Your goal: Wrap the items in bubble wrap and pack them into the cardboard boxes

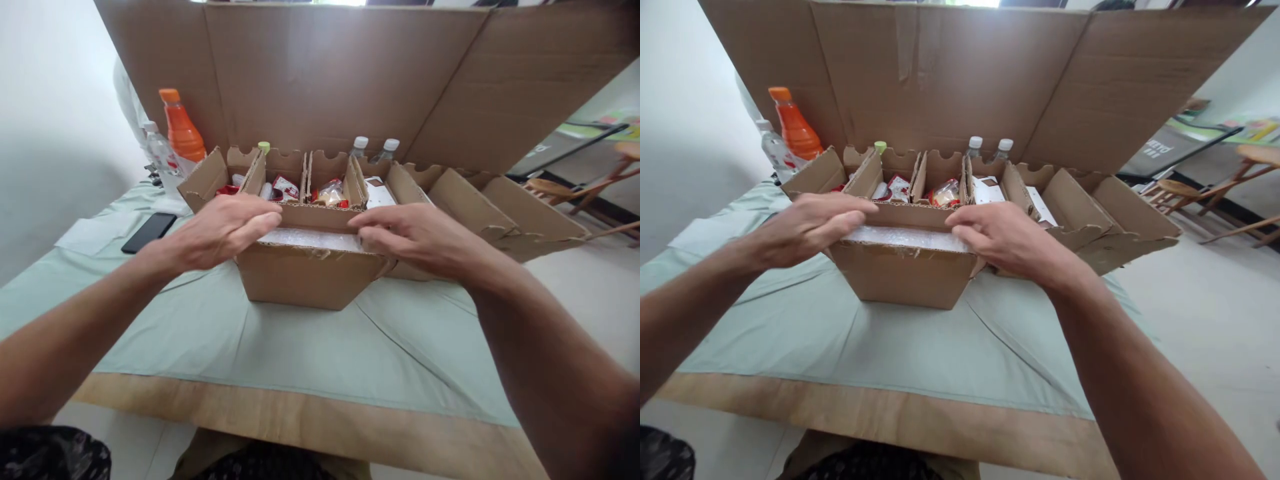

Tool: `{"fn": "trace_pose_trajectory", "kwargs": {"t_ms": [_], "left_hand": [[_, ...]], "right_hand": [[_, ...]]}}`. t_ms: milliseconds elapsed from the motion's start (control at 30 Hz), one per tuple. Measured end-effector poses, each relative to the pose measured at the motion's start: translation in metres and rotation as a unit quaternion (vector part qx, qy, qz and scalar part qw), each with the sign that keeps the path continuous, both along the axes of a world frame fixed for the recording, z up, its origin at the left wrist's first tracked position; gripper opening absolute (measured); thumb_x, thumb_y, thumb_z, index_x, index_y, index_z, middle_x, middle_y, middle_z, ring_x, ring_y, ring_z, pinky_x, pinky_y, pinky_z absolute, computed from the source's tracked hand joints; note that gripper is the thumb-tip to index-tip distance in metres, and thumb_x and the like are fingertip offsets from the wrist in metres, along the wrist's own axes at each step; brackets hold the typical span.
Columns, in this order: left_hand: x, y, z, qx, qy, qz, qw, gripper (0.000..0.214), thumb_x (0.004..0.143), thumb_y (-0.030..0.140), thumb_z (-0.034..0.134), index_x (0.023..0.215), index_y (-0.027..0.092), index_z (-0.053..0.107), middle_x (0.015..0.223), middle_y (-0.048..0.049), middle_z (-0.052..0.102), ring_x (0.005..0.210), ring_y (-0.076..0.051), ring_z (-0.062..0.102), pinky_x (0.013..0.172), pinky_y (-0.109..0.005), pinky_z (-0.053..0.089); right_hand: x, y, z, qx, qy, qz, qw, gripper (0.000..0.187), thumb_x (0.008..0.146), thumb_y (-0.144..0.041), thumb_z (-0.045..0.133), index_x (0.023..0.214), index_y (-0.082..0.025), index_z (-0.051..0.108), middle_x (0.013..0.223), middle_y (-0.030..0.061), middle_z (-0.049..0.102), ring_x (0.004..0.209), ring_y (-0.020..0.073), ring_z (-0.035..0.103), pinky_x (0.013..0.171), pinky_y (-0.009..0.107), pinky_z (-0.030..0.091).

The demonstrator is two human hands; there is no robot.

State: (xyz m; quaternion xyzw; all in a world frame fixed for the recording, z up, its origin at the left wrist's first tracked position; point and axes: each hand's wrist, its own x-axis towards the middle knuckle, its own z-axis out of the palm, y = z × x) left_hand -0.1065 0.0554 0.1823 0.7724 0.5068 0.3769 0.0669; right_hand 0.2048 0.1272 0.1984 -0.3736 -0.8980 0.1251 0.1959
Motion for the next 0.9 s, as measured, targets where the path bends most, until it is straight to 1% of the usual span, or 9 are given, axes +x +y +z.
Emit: {"fn": "trace_pose_trajectory", "kwargs": {"t_ms": [67, 133, 233, 333, 467, 633, 700, 767, 900], "left_hand": [[-0.01, -0.028, -0.023, 0.093, -0.07, 0.045, 0.992, 0.033, 0.102, 0.041, 0.057, 0.123, 0.022, 0.073, 0.124, -0.0063, 0.075, 0.115, -0.024, 0.068, 0.105, -0.039, 0.051], [-0.016, -0.048, -0.056, 0.142, -0.186, 0.126, 0.964, 0.041, 0.102, 0.038, 0.059, 0.139, 0.022, 0.063, 0.135, -0.0081, 0.071, 0.124, -0.024, 0.064, 0.111, -0.042, 0.048], [-0.011, -0.054, -0.108, 0.008, -0.266, 0.131, 0.955, 0.074, 0.091, 0.049, 0.071, 0.154, 0.02, 0.044, 0.156, -0.0164, 0.054, 0.143, -0.031, 0.053, 0.117, -0.048, 0.044], [0.01, -0.042, -0.137, -0.098, -0.332, 0.09, 0.934, 0.079, 0.087, 0.055, 0.073, 0.149, 0.016, 0.044, 0.151, -0.0199, 0.056, 0.139, -0.034, 0.056, 0.116, -0.049, 0.046], [0.05, -0.045, -0.136, -0.107, -0.364, 0.078, 0.922, 0.077, 0.087, 0.052, 0.072, 0.149, 0.017, 0.043, 0.145, -0.0181, 0.062, 0.135, -0.032, 0.06, 0.116, -0.05, 0.047], [0.089, -0.105, -0.135, -0.085, -0.299, 0.033, 0.95, 0.09, 0.088, 0.042, 0.075, 0.163, 0.025, 0.029, 0.166, -0.015, 0.041, 0.155, -0.034, 0.038, 0.127, -0.052, 0.035], [0.085, -0.131, -0.14, -0.092, -0.285, 0.038, 0.953, 0.088, 0.088, 0.04, 0.075, 0.162, 0.027, 0.031, 0.166, -0.0133, 0.042, 0.154, -0.034, 0.039, 0.127, -0.051, 0.036], [0.066, -0.148, -0.144, -0.1, -0.289, 0.091, 0.948, 0.078, 0.088, 0.042, 0.076, 0.157, 0.025, 0.041, 0.157, -0.0142, 0.053, 0.147, -0.034, 0.049, 0.123, -0.051, 0.042], [0.028, -0.134, -0.127, -0.058, -0.319, 0.214, 0.922, 0.068, 0.083, 0.049, 0.08, 0.138, 0.019, 0.054, 0.13, -0.0141, 0.069, 0.123, -0.032, 0.066, 0.108, -0.048, 0.053]], "right_hand": [[0.018, -0.025, -0.02, 0.087, 0.147, -0.126, 0.977, 0.022, 0.094, -0.032, 0.061, 0.102, -0.022, 0.079, 0.101, 0.0041, 0.08, 0.089, 0.0195, 0.071, 0.082, 0.034, 0.053], [0.027, -0.047, -0.052, 0.088, 0.262, -0.202, 0.939, 0.025, 0.094, -0.036, 0.066, 0.111, -0.02, 0.077, 0.109, 0.0082, 0.079, 0.097, 0.0206, 0.072, 0.09, 0.036, 0.055], [0.013, -0.063, -0.106, -0.066, 0.324, -0.166, 0.929, 0.053, 0.092, -0.051, 0.068, 0.134, -0.02, 0.063, 0.128, 0.0138, 0.073, 0.111, 0.0264, 0.07, 0.096, 0.045, 0.056], [-0.015, -0.062, -0.14, -0.131, 0.351, -0.145, 0.916, 0.067, 0.09, -0.061, 0.066, 0.14, -0.019, 0.053, 0.136, 0.0172, 0.067, 0.118, 0.0299, 0.067, 0.102, 0.05, 0.054], [-0.016, -0.072, -0.15, -0.116, 0.381, -0.189, 0.897, 0.063, 0.092, -0.062, 0.064, 0.138, -0.02, 0.054, 0.133, 0.0155, 0.067, 0.123, 0.0311, 0.064, 0.111, 0.052, 0.047], [0.033, -0.147, -0.165, -0.034, 0.393, -0.311, 0.865, 0.056, 0.093, -0.057, 0.065, 0.133, -0.018, 0.061, 0.129, 0.0155, 0.068, 0.126, 0.0372, 0.062, 0.111, 0.057, 0.045], [0.035, -0.178, -0.169, -0.021, 0.373, -0.345, 0.861, 0.053, 0.095, -0.052, 0.065, 0.136, -0.018, 0.06, 0.131, 0.0152, 0.068, 0.13, 0.0383, 0.06, 0.113, 0.057, 0.043], [0.019, -0.193, -0.166, -0.04, 0.348, -0.317, 0.881, 0.055, 0.096, -0.049, 0.065, 0.142, -0.021, 0.058, 0.138, 0.0145, 0.065, 0.136, 0.0381, 0.055, 0.117, 0.058, 0.04], [-0.028, -0.161, -0.138, -0.078, 0.346, -0.19, 0.916, 0.062, 0.096, -0.053, 0.063, 0.148, -0.023, 0.052, 0.146, 0.0149, 0.061, 0.137, 0.035, 0.055, 0.115, 0.054, 0.044]]}}
